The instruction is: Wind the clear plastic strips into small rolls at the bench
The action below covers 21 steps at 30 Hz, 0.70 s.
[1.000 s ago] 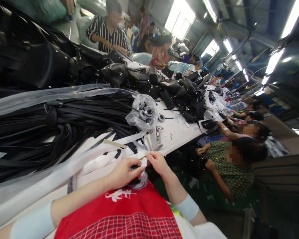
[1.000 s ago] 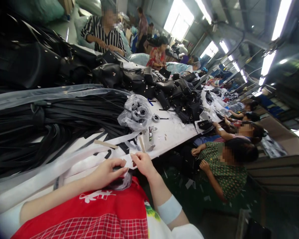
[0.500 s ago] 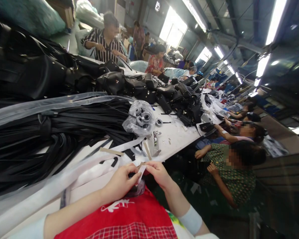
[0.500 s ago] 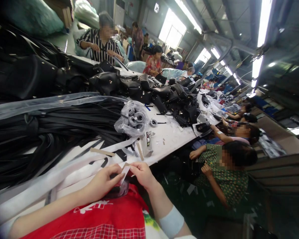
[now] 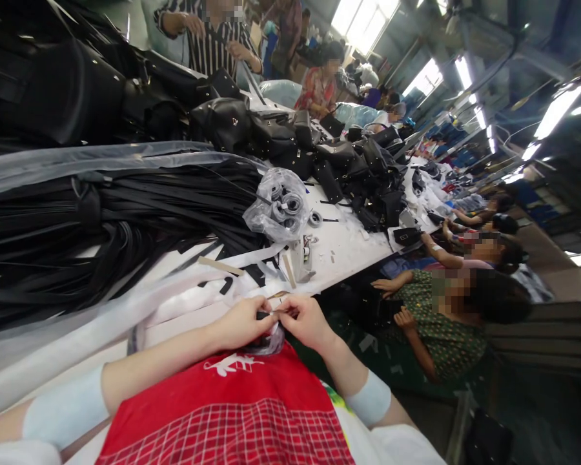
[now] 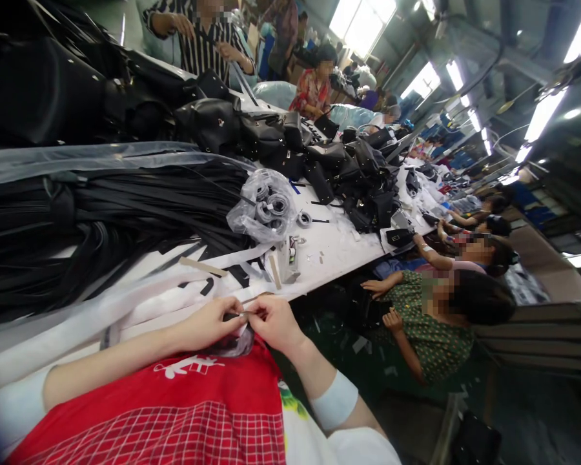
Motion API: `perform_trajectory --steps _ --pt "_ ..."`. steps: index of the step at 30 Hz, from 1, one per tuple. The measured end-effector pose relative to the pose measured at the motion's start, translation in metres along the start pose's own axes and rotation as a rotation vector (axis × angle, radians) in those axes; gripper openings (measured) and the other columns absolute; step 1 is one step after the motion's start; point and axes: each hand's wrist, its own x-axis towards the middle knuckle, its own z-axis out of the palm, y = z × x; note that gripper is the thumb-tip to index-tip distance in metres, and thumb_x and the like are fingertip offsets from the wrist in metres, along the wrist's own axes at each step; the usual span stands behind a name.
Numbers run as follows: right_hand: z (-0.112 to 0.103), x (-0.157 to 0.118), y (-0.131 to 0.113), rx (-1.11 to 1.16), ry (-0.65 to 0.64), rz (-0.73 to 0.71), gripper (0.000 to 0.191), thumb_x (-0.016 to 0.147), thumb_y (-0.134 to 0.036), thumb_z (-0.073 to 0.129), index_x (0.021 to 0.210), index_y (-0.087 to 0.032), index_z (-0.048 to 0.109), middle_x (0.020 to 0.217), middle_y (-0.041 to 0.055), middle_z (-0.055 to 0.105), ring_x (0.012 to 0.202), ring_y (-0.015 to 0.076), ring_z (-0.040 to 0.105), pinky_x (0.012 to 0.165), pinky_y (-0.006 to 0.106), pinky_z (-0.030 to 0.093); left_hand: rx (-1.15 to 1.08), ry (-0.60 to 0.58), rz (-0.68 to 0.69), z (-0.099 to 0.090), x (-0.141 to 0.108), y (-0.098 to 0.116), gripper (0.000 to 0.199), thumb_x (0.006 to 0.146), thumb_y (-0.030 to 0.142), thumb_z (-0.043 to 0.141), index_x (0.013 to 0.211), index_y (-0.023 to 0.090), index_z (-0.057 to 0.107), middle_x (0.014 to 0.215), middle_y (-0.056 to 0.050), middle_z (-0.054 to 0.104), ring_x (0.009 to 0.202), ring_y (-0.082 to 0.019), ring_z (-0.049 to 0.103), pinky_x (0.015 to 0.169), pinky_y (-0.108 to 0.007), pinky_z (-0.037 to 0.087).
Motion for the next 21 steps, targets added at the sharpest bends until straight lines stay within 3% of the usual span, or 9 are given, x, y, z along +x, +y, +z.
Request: perform_trajectory --steps 2,4,7,9,11,14,16,18,21 --pt "-0.001 -0.011 -0.005 -0.168 -0.003 -0.207 0.019 0.082 -0.014 0.057 0.094 -0.018 0.071 0.091 0.0062 0.073 0.084 0.0182 0.067 0.079 0.031 0.053 -0.153 -0.188 -0.167 -0.007 0.003 0.001 0.029 0.071 0.043 0.067 0.078 0.016 0.059 0.059 -0.004 0.066 0.043 -0.015 0.054 0.043 -0.024 0.038" --pt "-0.002 -0.023 -0.008 -0.247 -0.025 -0.335 0.034 0.085 -0.014 0.054 0.116 -0.019 0.065 0.114 0.0096 0.07 0.106 0.0206 0.064 0.096 0.035 0.05 -0.381 -0.271 -0.215 -0.013 0.006 0.002 0.028 0.064 0.037 0.072 0.078 0.014 0.064 0.063 -0.005 0.068 0.045 -0.012 0.052 0.045 -0.021 0.037" --pt "-0.002 -0.035 -0.004 -0.334 -0.005 -0.41 0.049 0.085 -0.016 0.055 0.134 -0.017 0.054 0.133 0.0131 0.06 0.125 0.0236 0.053 0.108 0.041 0.042 -0.644 -0.214 -0.22 -0.012 0.014 0.005 0.03 0.063 0.037 0.075 0.075 0.011 0.067 0.066 -0.007 0.07 0.049 -0.011 0.053 0.049 -0.021 0.04" --pt "-0.006 -0.034 0.006 -0.34 -0.011 -0.417 0.052 0.085 -0.017 0.057 0.136 -0.017 0.053 0.136 0.0135 0.057 0.128 0.0248 0.051 0.111 0.043 0.039 -0.65 -0.141 -0.246 -0.008 0.021 0.008 0.034 0.063 0.043 0.078 0.072 0.011 0.067 0.061 -0.006 0.067 0.047 -0.01 0.051 0.046 -0.02 0.037" --pt "-0.02 -0.023 0.026 -0.27 0.006 -0.326 0.04 0.086 -0.021 0.057 0.127 -0.02 0.062 0.132 0.0101 0.061 0.124 0.0241 0.054 0.11 0.041 0.04 -0.606 -0.106 -0.264 -0.004 0.027 0.013 0.039 0.061 0.045 0.082 0.075 0.012 0.068 0.058 -0.004 0.066 0.045 -0.009 0.048 0.045 -0.018 0.034" --pt "-0.061 0.016 0.078 -0.139 0.227 0.1 0.022 0.092 -0.027 0.051 0.094 -0.022 0.073 0.109 0.006 0.071 0.109 0.021 0.062 0.102 0.037 0.045 -0.592 -0.066 -0.262 -0.001 0.034 0.022 0.044 0.058 0.046 0.085 0.082 0.013 0.068 0.063 -0.003 0.067 0.046 -0.009 0.049 0.045 -0.018 0.034" --pt "-0.092 0.049 0.122 -0.132 0.348 0.273 0.025 0.095 -0.028 0.049 0.1 -0.017 0.07 0.108 0.0108 0.069 0.105 0.0233 0.062 0.098 0.042 0.047 -0.602 -0.026 -0.264 0.0 0.037 0.028 0.046 0.057 0.045 0.086 0.085 0.014 0.068 0.066 -0.003 0.068 0.05 -0.01 0.053 0.048 -0.02 0.037" --pt "-0.114 0.08 0.163 -0.097 0.364 0.372 0.021 0.094 -0.029 0.055 0.104 -0.015 0.067 0.109 0.0104 0.067 0.103 0.0228 0.062 0.096 0.045 0.048 -0.62 0.006 -0.272 0.004 0.039 0.032 0.047 0.055 0.045 0.087 0.085 0.015 0.067 0.067 -0.002 0.068 0.054 -0.012 0.056 0.051 -0.02 0.04" --pt "-0.119 0.109 0.207 0.009 0.324 0.463 0.029 0.094 -0.034 0.059 0.116 -0.016 0.061 0.118 0.0084 0.062 0.101 0.0211 0.063 0.087 0.042 0.054 -0.63 0.028 -0.267 0.01 0.043 0.034 0.051 0.052 0.048 0.089 0.084 0.015 0.066 0.068 -0.002 0.068 0.057 -0.012 0.059 0.055 -0.021 0.042"
